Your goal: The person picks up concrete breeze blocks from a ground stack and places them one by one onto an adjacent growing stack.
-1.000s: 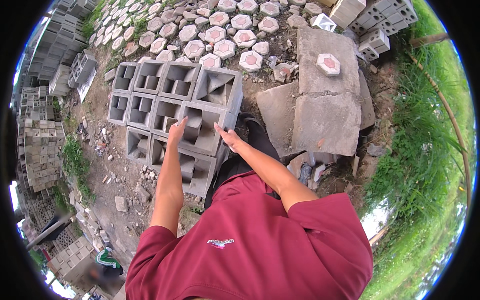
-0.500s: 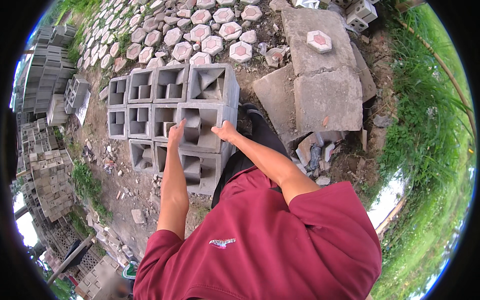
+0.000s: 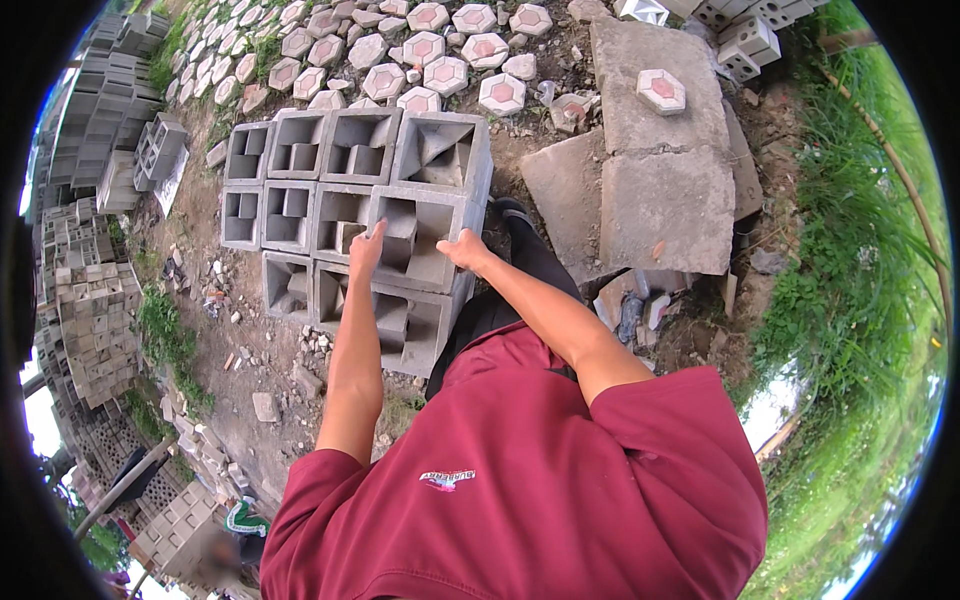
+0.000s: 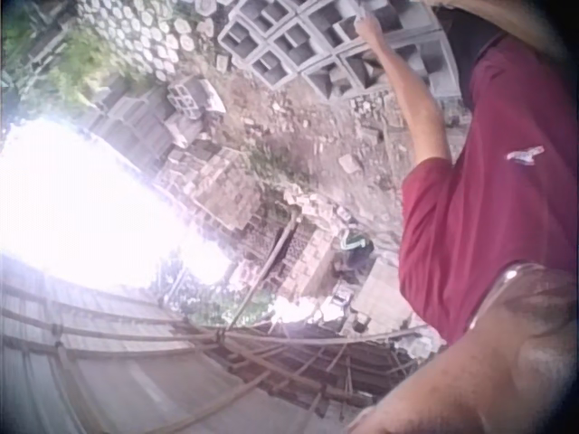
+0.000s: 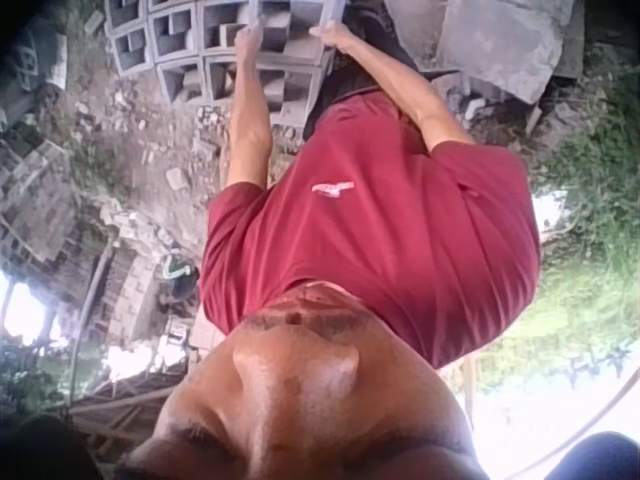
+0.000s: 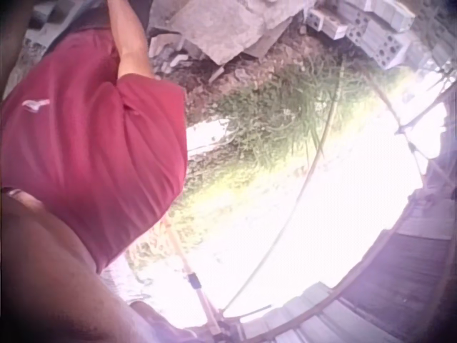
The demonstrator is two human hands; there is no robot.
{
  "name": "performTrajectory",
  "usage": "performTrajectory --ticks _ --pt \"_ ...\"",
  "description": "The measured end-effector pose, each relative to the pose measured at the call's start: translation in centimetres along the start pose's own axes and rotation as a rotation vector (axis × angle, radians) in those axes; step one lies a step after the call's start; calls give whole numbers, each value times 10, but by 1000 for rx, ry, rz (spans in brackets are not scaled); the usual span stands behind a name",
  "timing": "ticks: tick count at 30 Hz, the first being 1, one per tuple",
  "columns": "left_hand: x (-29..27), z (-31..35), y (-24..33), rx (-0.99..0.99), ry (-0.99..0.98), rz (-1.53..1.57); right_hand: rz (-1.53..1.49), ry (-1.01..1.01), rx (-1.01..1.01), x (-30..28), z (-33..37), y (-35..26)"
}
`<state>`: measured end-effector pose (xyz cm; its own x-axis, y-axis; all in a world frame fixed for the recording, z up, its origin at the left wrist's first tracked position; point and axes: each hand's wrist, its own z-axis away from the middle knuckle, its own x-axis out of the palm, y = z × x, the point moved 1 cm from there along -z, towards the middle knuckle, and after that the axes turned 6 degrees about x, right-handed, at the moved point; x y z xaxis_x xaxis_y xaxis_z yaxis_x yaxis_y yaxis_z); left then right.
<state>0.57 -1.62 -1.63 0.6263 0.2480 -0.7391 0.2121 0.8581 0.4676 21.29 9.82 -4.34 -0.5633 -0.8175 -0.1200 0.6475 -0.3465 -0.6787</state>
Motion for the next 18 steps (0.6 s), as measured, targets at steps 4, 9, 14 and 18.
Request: performTrajectory --ticks 4,9,14,18 --pt "0 3 5 3 66 -37 47 24 -46 0 -11 8" --pt "0 10 10 -3 74 -20 73 -56 -25 -1 -10 13" --pt "-5 8 14 -8 9 -13 28 -164 13 -2 -15 15" --pt "-4 4 7 21 -7 39 7 -339 193 -4 11 10"
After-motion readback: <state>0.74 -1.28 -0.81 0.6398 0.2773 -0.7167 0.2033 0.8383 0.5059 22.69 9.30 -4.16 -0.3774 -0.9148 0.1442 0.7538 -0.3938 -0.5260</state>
